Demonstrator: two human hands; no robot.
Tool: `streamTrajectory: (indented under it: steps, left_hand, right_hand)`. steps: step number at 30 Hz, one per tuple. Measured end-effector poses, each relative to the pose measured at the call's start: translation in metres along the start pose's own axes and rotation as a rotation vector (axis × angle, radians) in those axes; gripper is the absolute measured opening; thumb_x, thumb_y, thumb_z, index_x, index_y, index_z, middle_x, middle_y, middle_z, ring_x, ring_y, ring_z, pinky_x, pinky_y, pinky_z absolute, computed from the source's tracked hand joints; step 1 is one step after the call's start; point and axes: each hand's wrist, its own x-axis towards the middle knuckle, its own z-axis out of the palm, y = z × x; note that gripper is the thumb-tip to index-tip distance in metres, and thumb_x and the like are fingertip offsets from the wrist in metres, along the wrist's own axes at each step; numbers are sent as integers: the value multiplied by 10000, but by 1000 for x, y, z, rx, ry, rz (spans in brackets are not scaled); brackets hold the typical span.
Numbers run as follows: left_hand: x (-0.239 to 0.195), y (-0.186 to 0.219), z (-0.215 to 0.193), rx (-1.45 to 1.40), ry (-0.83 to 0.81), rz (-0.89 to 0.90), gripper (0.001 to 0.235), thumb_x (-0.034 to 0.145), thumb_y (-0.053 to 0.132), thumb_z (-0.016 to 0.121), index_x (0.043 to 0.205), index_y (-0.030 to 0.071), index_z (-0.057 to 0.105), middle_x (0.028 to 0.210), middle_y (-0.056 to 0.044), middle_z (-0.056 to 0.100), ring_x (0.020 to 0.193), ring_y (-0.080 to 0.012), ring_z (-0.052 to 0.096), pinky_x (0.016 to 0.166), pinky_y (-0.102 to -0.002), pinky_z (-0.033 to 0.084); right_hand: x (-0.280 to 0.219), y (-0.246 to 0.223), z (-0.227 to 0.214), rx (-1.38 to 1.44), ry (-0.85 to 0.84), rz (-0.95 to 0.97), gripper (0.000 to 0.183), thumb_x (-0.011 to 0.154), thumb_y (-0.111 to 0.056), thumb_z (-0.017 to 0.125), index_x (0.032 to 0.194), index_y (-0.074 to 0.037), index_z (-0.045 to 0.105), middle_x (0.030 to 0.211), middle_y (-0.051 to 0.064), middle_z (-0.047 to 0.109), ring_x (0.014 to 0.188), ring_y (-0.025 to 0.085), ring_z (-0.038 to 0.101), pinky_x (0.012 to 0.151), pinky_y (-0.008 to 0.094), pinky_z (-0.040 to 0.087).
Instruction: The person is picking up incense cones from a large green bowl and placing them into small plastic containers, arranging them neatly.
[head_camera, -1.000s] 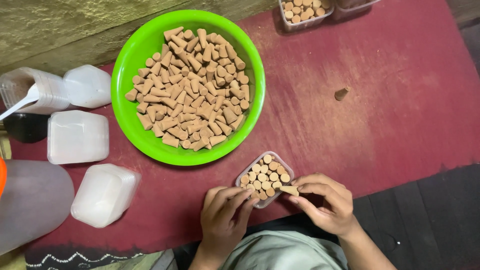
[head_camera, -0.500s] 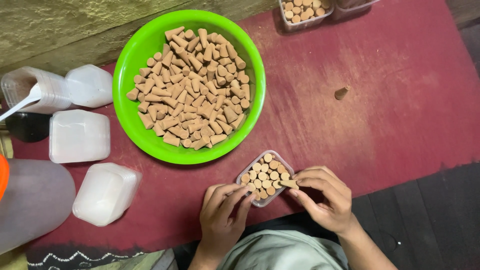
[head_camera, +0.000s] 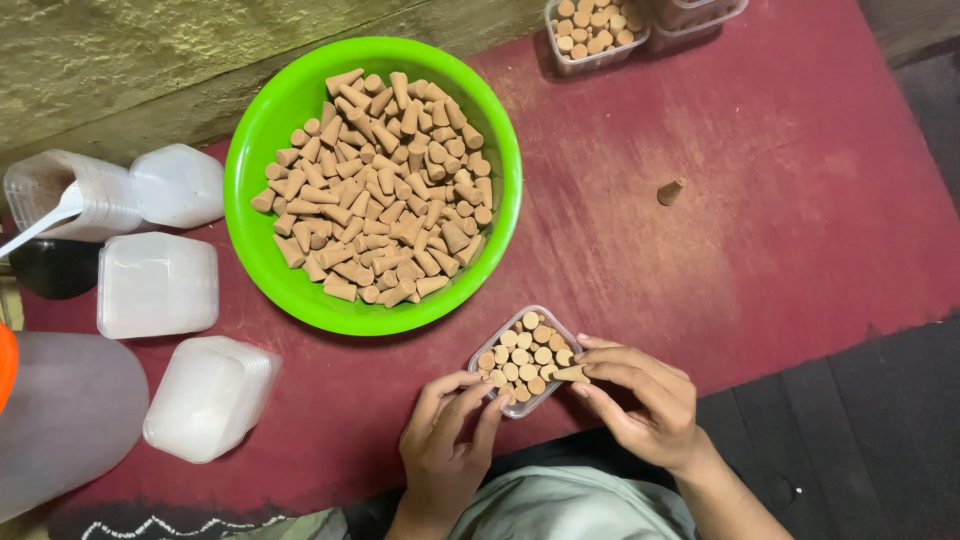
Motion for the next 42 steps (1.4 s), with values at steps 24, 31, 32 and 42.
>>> streamTrajectory:
  steps: [24, 31, 32, 42]
  left_hand:
    - [-15, -6, 1, -13, -120, -139, 399, 839, 235, 849, 1156, 43, 700, 1154, -130, 622, 1041, -228, 682, 943, -325, 611]
    - [-13, -10, -1, -14, -118, -93, 349, 875, 157, 815, 1183, 54, 689, 1165, -139, 656, 1066, -249, 699, 957, -339, 612]
    - [-12, -9, 0, -12, -103, -94, 270, 911, 107, 754, 1161, 30, 689, 1189, -155, 666, 1099, -263, 703, 984, -350, 604]
    - [0, 10, -3, -39, -129, -163, 444, 869, 249, 770, 1209, -13, 656, 1294, -213, 585, 1207, -327, 628, 1053, -404, 543]
  right_hand:
    - [2, -8, -1, -5, -5, 27, 160, 836, 22, 757, 940, 82, 651, 918, 220, 724, 945, 380, 777, 960, 467, 686]
    - [0, -6, -1, 11, -30, 34, 154, 837, 7, 765, 938, 62, 662, 923, 207, 738, 998, 415, 774, 945, 441, 678]
    - [0, -7, -2, -27, -26, 37, 164, 831, -10, 779, 932, 57, 668, 912, 205, 743, 925, 360, 777, 874, 392, 676]
    - [-2, -12, -5, -50, -27, 105, 168, 842, 6, 763, 958, 56, 652, 952, 222, 732, 923, 333, 793, 866, 343, 674]
